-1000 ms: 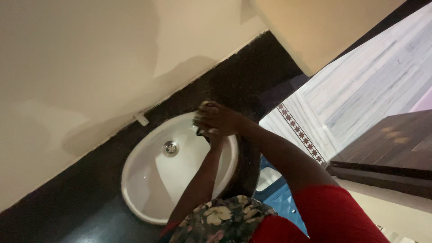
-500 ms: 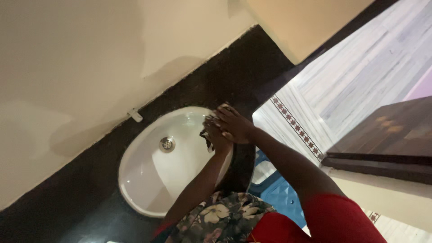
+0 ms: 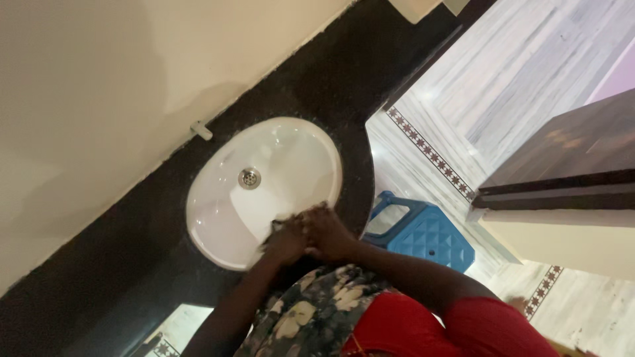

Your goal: The person scrubs the interior of a white bathroom sink and the surrounding dark countertop using a patterned cloth. The person repeatedly wipes the basin and the counter surface throughout the clip.

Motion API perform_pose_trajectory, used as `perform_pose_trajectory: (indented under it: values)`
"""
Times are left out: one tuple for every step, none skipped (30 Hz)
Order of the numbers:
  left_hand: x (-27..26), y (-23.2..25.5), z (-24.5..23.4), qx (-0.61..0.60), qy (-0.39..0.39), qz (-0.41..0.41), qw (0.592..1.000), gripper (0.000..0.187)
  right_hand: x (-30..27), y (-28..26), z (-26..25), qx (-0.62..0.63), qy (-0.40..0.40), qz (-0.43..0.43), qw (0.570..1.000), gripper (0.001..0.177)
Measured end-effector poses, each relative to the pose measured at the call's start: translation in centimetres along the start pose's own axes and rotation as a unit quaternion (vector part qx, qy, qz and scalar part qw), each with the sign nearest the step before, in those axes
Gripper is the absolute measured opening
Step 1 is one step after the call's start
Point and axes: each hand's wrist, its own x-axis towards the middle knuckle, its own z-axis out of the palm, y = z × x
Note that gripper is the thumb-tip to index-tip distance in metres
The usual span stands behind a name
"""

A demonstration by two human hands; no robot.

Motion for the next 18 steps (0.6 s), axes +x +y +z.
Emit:
perform_pose_trajectory:
  values:
    - [-2.4,-0.8,0.1,-0.052,-0.019,-0.031,0.998,0.058,0.6,-1.6,0.0,0.012,-0.067,-0.017,0.997,0.048]
    - [-4.3,-1.7,0.0,-0.105,-0.038,-0.061,0.992,0.053,1.6,-2.9,-0.1,0.02,-0.028,-0.06,0.998,0.057]
    - [-5.8,-2.4,-0.2,-0.048,-0.043,-0.09,0.994,0.05,2.6,-4.1,-0.3,0.028,0.011,-0.104,0.994,0.067]
    - [-7.4,-2.6,0.0,0.01,-0.048,-0.12,0.992,0.048,2.9,-5.1,-0.5,0.037,0.049,-0.148,0.987,0.078]
    - [-8.4,-2.5,0.1,-0.005,0.018,-0.097,0.995,0.05,2.9,-6.0,-0.7,0.022,0.029,-0.141,0.989,0.08]
    - [-9.4,-2.5,0.0,-0.017,0.085,-0.074,0.993,0.052,3.0,-6.6,-0.9,0.008,0.011,-0.135,0.991,0.083]
    - [-9.9,-2.4,-0.1,-0.028,0.151,-0.05,0.987,0.054,2.9,-6.8,-1.2,-0.006,-0.007,-0.129,0.992,0.086]
    - [-10.0,-2.2,-0.3,-0.076,0.116,-0.071,0.988,0.056,2.5,-6.8,-1.5,-0.002,-0.005,-0.14,0.99,0.081]
    - [-9.9,-1.7,-0.4,-0.123,0.08,-0.092,0.985,0.06,1.6,-6.3,-1.7,0.002,-0.003,-0.15,0.989,0.077]
    - [-9.6,-1.1,-0.3,-0.171,0.042,-0.111,0.978,0.064,0.1,-5.4,-1.8,0.007,-0.003,-0.159,0.987,0.074]
    - [-8.9,-0.2,-0.1,-0.103,0.086,-0.057,0.989,0.063,-1.0,-4.6,-1.8,0.035,-0.008,-0.132,0.991,0.081]
    - [-7.9,0.8,0.1,-0.036,0.129,-0.002,0.991,0.062,-2.3,-3.7,-1.6,0.063,-0.014,-0.104,0.992,0.089]
    - [-7.2,1.8,0.4,0.031,0.172,0.053,0.983,0.061,-3.7,-2.7,-1.3,0.091,-0.019,-0.077,0.993,0.096]
    - [-6.2,2.5,0.6,0.016,0.147,0.064,0.987,0.065,-4.8,-1.7,-0.9,0.074,-0.047,-0.043,0.995,0.092]
    - [-4.8,3.4,0.9,0.001,0.122,0.074,0.99,0.068,-6.1,-0.6,-0.5,0.057,-0.074,-0.01,0.996,0.087]
    - [-3.2,4.2,1.0,0.021,0.155,0.083,0.984,0.068,-6.9,0.4,-0.1,0.041,-0.099,0.023,0.994,0.083]
    - [-1.5,5.0,1.1,0.041,0.188,0.093,0.977,0.068,-7.5,1.3,0.3,0.036,-0.056,0.021,0.998,0.092]
    - [0.5,5.7,1.0,0.061,0.223,0.103,0.968,0.068,-8.0,2.3,0.6,0.028,-0.013,0.02,0.999,0.102]
